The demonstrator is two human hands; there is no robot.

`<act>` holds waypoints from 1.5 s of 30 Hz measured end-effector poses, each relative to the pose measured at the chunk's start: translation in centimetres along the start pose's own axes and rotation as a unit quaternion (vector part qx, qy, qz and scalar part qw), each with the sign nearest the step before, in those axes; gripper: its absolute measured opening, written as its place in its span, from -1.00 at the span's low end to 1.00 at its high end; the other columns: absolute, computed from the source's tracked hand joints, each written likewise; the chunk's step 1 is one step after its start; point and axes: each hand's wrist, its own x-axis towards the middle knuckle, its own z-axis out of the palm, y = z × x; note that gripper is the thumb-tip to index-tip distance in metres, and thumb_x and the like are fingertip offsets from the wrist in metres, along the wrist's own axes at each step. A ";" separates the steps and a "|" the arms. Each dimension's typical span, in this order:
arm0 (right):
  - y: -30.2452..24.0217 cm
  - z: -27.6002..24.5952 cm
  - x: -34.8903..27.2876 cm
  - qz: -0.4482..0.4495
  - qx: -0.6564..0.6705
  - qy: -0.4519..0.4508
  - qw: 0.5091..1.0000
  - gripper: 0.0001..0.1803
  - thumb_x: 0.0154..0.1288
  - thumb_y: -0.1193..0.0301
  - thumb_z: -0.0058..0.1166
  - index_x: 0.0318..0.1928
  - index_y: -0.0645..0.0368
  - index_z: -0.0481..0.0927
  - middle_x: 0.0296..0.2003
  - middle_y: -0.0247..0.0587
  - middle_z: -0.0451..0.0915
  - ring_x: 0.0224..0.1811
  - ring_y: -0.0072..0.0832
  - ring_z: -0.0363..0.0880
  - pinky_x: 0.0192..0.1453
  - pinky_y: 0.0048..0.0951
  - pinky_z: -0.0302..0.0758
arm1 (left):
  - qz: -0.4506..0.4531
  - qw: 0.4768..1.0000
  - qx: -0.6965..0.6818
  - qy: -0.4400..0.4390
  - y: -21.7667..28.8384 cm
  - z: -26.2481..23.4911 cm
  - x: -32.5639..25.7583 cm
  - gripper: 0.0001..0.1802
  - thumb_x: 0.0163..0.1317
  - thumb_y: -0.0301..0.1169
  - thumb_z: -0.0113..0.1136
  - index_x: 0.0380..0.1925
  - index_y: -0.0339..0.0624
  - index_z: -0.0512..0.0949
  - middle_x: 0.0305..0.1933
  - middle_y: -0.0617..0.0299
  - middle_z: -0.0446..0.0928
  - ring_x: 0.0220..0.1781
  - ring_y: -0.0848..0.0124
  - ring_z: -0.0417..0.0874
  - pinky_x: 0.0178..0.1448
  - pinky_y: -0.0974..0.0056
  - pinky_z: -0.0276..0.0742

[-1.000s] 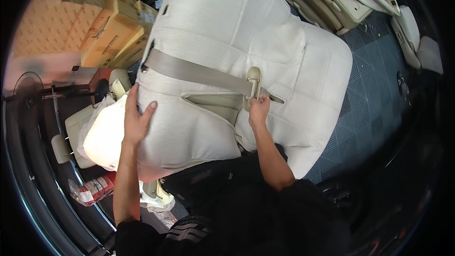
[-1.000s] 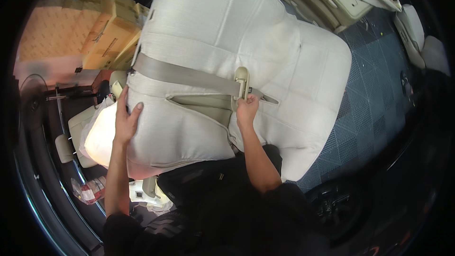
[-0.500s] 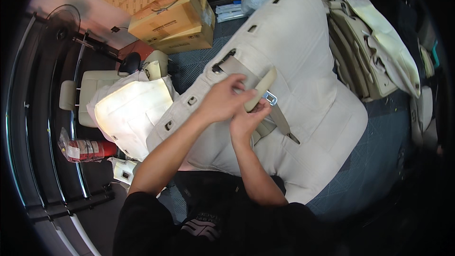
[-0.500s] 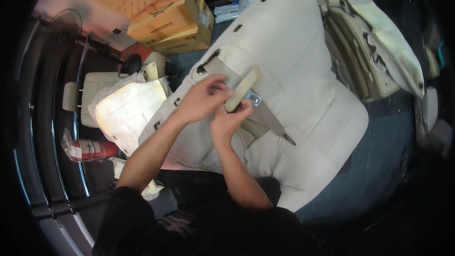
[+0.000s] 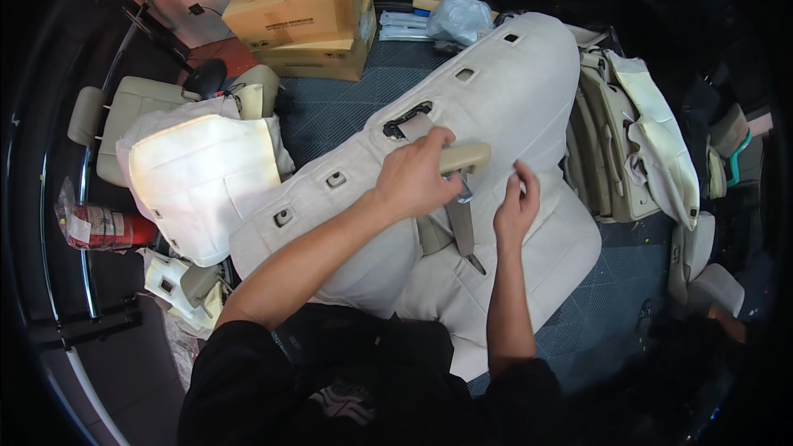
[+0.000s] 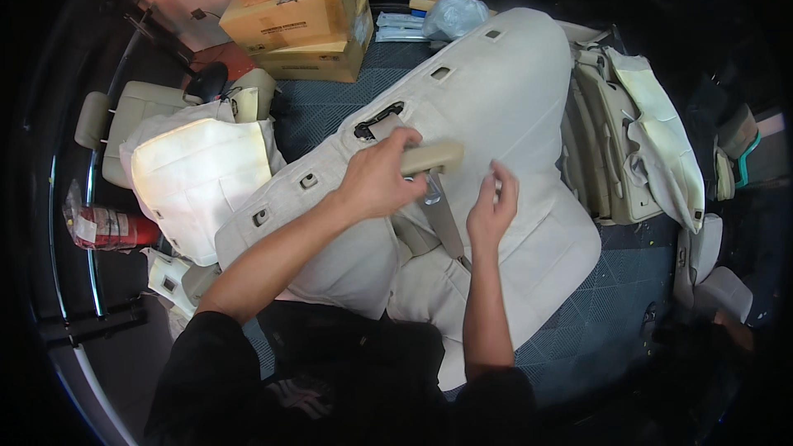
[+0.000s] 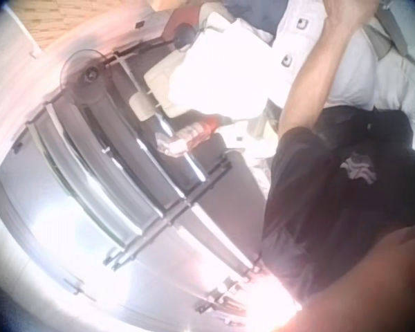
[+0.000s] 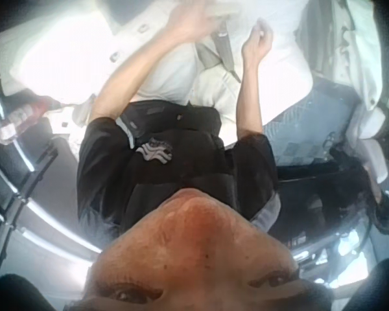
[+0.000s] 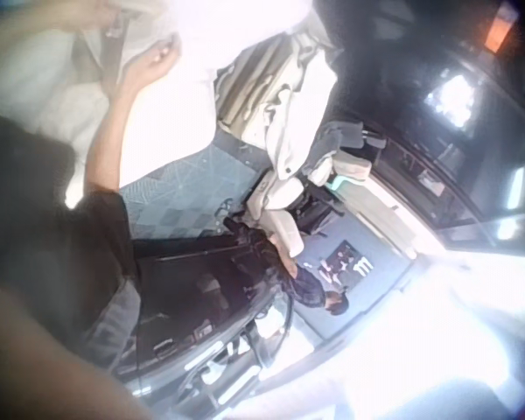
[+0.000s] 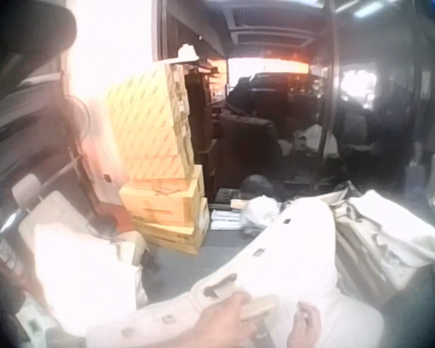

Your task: The person assembles a beige car seat by attaching the headrest, inserting the seatbelt through the guide, and fitting the seat cover over the cushion. They then zip the cover closed and adjust the fabric to ensure a snug fit.

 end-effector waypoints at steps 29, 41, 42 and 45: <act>-2.4 6.2 14.5 -0.187 -0.419 -0.161 0.874 -0.23 0.21 -0.12 0.16 0.36 -0.03 0.45 0.46 -0.08 0.25 0.56 -0.04 0.05 0.52 0.28 -0.06 | 0.015 0.996 0.017 0.086 -5.9 -3.0 5.7 -0.61 0.30 -0.08 0.27 -0.19 -0.21 0.55 -0.17 0.05 0.54 -0.14 0.07 0.59 -0.05 0.01 0.48; -4.0 5.7 24.3 -0.181 -0.436 -0.110 0.874 -0.35 0.33 -0.09 0.04 0.26 0.05 0.56 0.41 -0.04 0.33 0.53 -0.04 0.11 0.55 0.24 -0.14 | -0.088 0.936 -0.178 -0.290 -9.0 -1.8 15.4 0.01 0.35 0.34 -0.05 0.57 -0.10 0.02 0.57 -0.11 0.16 0.58 0.10 0.22 0.55 0.15 0.16; -2.6 5.7 25.7 -0.152 -0.437 -0.122 0.878 -0.35 0.35 -0.08 0.01 0.30 0.04 0.52 0.43 -0.03 0.29 0.54 -0.04 0.07 0.55 0.23 -0.15 | -0.089 0.931 -0.186 -0.300 -9.3 -1.2 15.6 0.03 0.34 0.36 -0.05 0.57 -0.09 0.00 0.56 -0.13 0.16 0.59 0.08 0.20 0.57 0.13 0.14; 1.1 4.9 27.8 -0.103 -0.421 -0.134 0.891 -0.32 0.42 -0.06 -0.06 0.40 0.02 0.42 0.50 -0.03 0.18 0.59 -0.03 -0.02 0.57 0.19 -0.16 | -0.098 0.933 -0.158 -0.308 -9.6 -0.3 16.1 0.11 0.26 0.39 0.02 0.59 -0.05 -0.07 0.59 -0.16 0.09 0.62 0.04 0.11 0.61 0.09 0.07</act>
